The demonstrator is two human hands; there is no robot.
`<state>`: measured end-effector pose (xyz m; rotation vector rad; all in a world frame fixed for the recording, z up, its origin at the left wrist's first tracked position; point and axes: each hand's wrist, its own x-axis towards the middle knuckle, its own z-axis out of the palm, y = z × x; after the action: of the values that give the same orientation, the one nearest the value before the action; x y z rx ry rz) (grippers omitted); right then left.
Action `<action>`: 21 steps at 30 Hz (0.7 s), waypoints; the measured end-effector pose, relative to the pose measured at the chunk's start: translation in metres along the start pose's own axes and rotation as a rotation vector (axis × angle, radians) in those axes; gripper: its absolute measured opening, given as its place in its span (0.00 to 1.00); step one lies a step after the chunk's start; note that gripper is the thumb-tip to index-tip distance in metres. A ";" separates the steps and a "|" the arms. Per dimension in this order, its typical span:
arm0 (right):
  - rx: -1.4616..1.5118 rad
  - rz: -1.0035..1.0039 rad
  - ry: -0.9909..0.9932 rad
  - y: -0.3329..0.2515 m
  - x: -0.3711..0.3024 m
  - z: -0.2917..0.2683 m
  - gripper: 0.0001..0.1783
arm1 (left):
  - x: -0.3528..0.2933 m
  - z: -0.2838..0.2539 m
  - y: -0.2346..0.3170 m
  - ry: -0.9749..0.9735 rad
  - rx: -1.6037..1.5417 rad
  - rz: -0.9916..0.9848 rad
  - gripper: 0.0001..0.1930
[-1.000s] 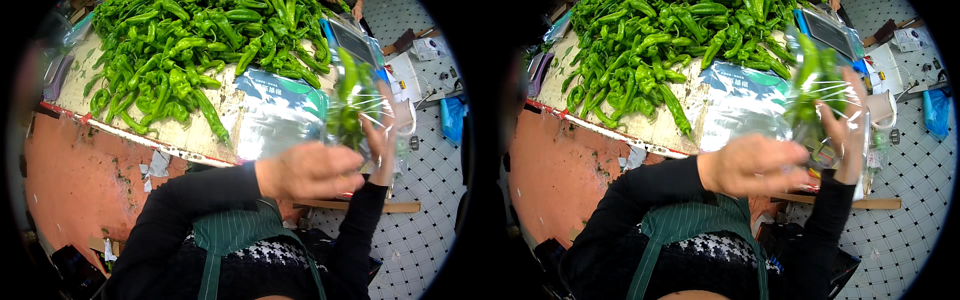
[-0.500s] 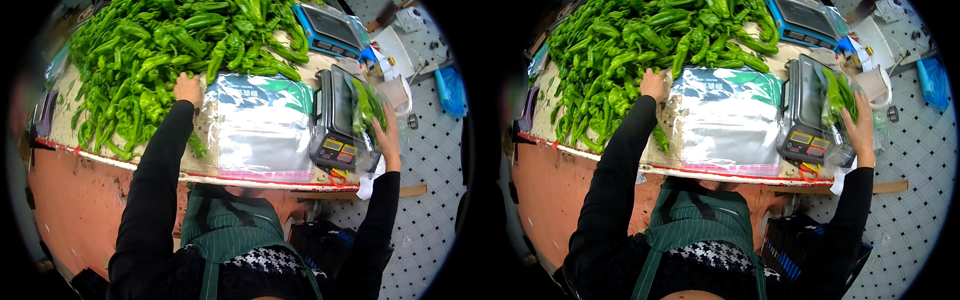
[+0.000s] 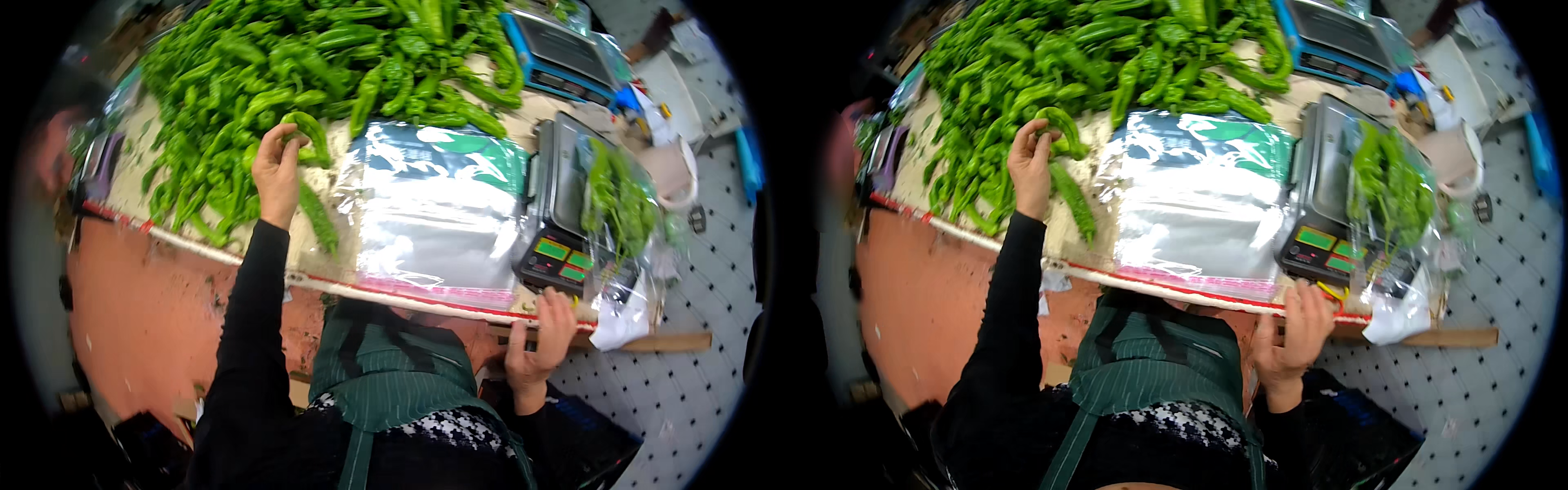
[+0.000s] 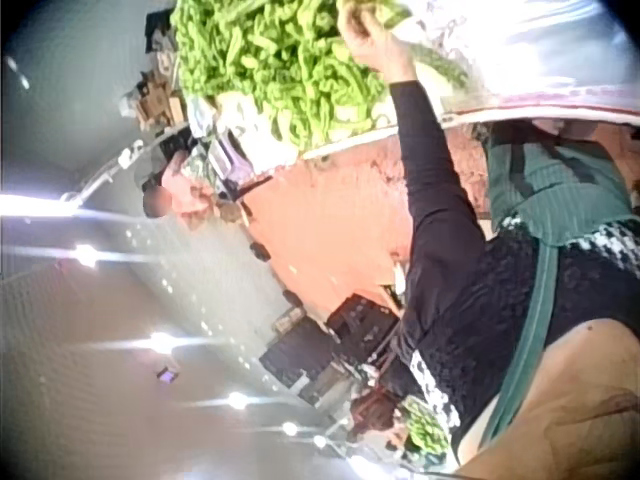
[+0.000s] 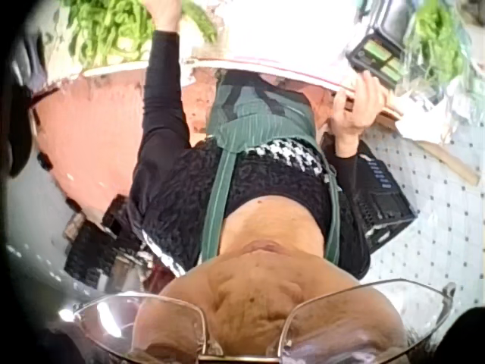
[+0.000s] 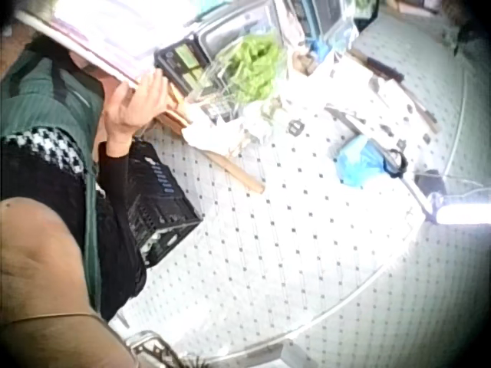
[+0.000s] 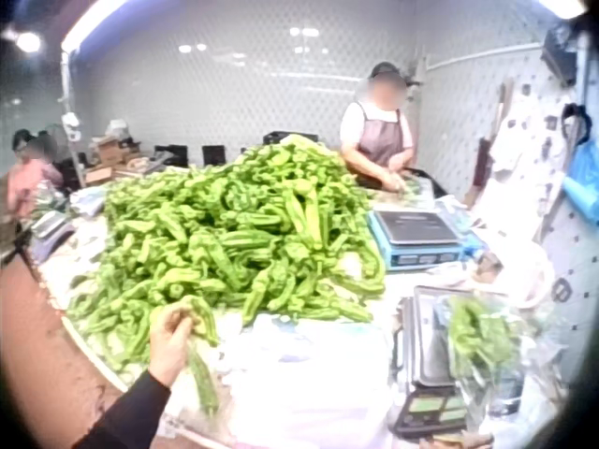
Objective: The person sorts green peppers from a large pile on a table, selects individual peppers, and places them into clear plastic bags. The person then weighs the bags on a digital scale and sets them aside.
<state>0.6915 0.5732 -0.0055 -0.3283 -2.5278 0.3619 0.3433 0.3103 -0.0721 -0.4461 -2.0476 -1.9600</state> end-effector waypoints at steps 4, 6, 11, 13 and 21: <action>0.356 -0.060 -0.193 -0.012 0.003 0.034 0.21 | -0.067 -0.068 0.033 0.158 -0.295 -0.284 0.10; 0.449 -0.176 -0.292 -0.017 0.009 0.044 0.20 | -0.122 -0.107 0.048 0.251 -0.257 -0.344 0.10; 0.525 -0.282 -0.426 -0.016 0.011 0.064 0.17 | -0.261 -0.181 0.074 0.559 0.126 -0.546 0.08; 0.563 -0.315 -0.503 -0.016 0.011 0.072 0.16 | -0.321 -0.208 0.086 0.695 0.319 -0.660 0.08; 0.580 -0.357 -0.633 -0.021 0.010 0.084 0.15 | -0.571 -0.309 0.066 0.907 0.809 -1.265 0.20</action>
<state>0.6325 0.5409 -0.0616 0.5347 -2.8278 1.1586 0.8875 -0.0149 -0.2257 1.8630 -2.2065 -0.9714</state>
